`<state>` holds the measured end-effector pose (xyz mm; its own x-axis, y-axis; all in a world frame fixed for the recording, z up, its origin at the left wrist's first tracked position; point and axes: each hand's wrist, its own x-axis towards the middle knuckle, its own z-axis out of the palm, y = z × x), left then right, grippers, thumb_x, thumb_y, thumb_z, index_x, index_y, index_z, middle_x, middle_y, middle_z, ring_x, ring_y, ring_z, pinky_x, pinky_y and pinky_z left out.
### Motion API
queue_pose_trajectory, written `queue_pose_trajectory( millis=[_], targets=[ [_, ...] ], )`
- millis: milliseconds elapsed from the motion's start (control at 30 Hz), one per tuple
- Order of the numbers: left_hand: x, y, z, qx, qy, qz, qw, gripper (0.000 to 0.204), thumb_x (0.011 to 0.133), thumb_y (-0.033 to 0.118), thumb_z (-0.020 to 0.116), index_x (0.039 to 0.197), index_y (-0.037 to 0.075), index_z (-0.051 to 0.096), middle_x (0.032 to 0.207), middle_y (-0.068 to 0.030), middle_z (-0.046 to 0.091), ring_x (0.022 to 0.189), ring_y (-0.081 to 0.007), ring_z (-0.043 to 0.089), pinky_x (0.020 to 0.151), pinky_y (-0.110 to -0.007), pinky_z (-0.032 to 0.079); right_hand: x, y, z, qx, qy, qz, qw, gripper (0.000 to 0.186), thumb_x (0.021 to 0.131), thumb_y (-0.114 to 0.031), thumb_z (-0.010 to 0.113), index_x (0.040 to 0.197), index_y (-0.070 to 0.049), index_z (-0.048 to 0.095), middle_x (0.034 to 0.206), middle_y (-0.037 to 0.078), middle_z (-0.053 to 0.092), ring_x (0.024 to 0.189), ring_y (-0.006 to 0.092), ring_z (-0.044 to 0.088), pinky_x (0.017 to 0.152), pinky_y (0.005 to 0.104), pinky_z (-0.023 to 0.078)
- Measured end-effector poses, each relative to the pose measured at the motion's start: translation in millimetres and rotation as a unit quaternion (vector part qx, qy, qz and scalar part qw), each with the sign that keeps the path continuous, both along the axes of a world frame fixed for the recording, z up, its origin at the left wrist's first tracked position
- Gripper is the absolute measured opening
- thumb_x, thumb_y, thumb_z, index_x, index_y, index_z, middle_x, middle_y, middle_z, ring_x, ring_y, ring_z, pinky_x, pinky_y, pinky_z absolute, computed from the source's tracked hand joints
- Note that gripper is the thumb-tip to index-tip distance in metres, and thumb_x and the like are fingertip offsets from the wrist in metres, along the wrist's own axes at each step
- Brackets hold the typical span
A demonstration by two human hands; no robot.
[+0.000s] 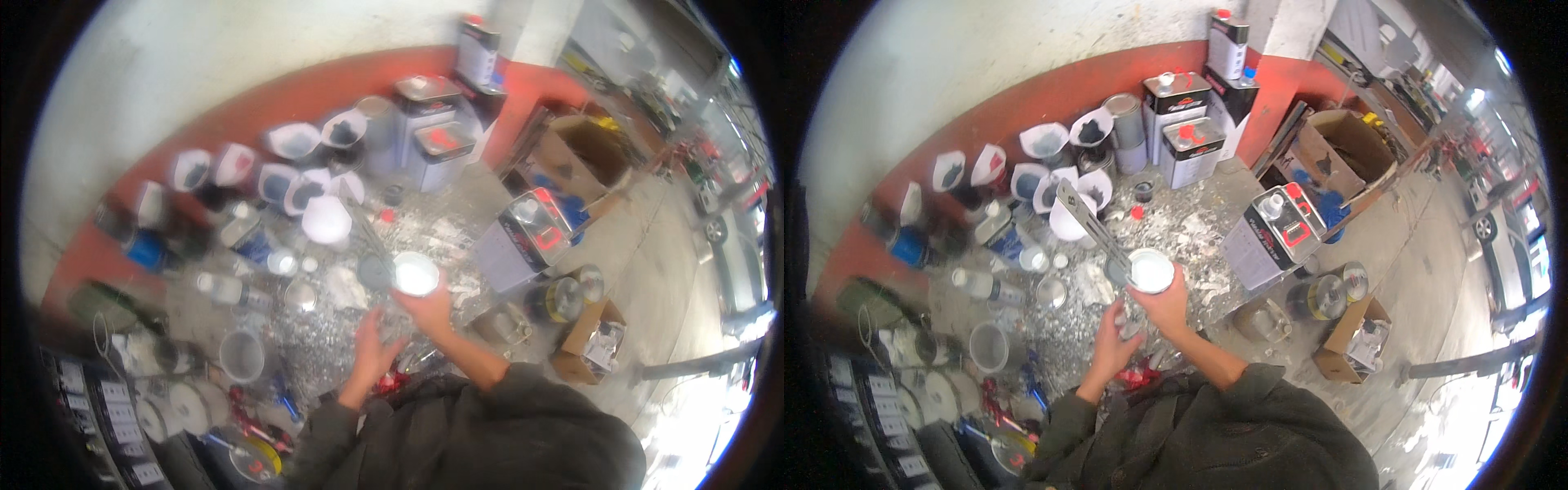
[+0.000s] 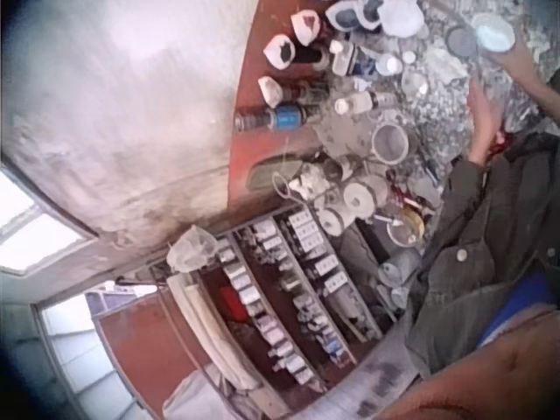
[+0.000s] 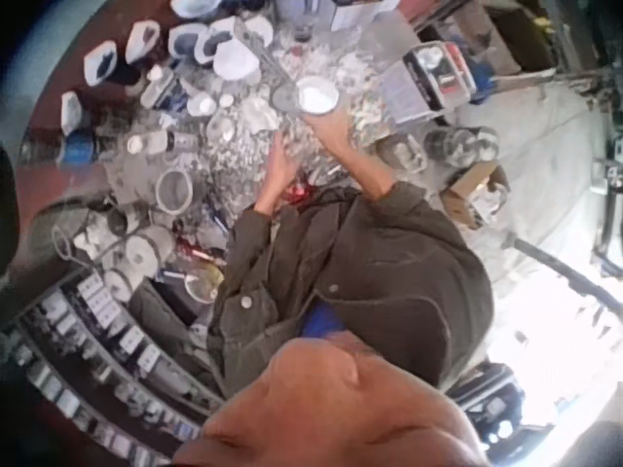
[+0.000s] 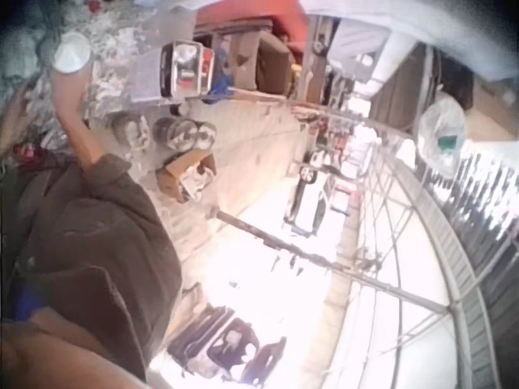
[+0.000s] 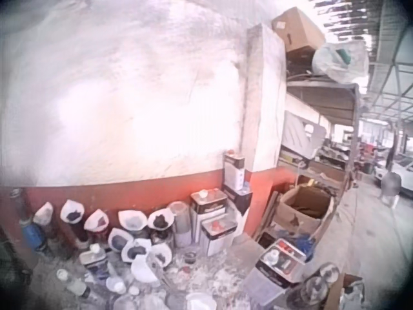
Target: The person walks into a workshop and approaches a cluttered workbench. They pick up a small container and a spray can, then use a digital scale to measure and pour a white powder into the container. The person continues to add powder and mix the contents by hand.
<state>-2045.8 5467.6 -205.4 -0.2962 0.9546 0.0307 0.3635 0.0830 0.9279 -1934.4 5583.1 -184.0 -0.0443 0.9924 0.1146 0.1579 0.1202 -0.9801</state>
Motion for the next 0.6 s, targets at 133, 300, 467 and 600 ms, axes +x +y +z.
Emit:
queue_pose_trajectory(
  millis=[133,300,467,600],
  targets=[
    [23,15,3,0.066,-0.001,0.096,0.993,0.072,0.074,0.011,0.082,0.134,-0.006,0.046,0.122,-0.0208,0.061,0.113,-0.0319,0.062,0.093,-0.041,0.05,-4,-54,28,-0.031,-0.011,0.064,0.997,0.077,0.069,-0.02,0.091,0.128,0.002,0.045,0.124,0.016,0.058,0.114,0.0227,0.058,0.096,0.0383,0.049],
    [4,-7,6,0.012,-0.137,0.054,0.989,0.066,0.068,0.012,0.087,0.125,-0.002,0.055,0.112,-0.0152,0.068,0.101,-0.0245,0.067,0.087,-0.037,0.053,41,-45,72,-0.062,-0.059,0.341,0.936,0.083,0.074,-0.018,0.087,0.142,-0.004,0.042,0.136,0.013,0.052,0.123,0.0231,0.052,0.102,0.0379,0.047],
    [-11,-10,33,-0.015,-0.162,-0.059,0.985,0.069,0.065,0.017,0.09,0.124,0.001,0.057,0.114,-0.0127,0.068,0.104,-0.0216,0.065,0.09,-0.036,0.052,57,2,127,0.016,-0.091,0.429,0.899,0.068,0.077,-0.014,0.082,0.137,-0.006,0.053,0.126,0.007,0.06,0.1,0.0155,0.06,0.08,0.0306,0.052],
    [-14,-11,22,-0.079,-0.163,-0.114,0.977,0.068,0.062,0.016,0.089,0.123,0.005,0.061,0.116,-0.009,0.069,0.107,-0.0192,0.065,0.092,-0.036,0.051,15,7,157,0.117,-0.18,0.494,0.843,0.044,0.082,-0.022,0.079,0.118,-0.004,0.062,0.106,0.01,0.066,0.077,0.021,0.064,0.066,0.0338,0.05]
  ],
)
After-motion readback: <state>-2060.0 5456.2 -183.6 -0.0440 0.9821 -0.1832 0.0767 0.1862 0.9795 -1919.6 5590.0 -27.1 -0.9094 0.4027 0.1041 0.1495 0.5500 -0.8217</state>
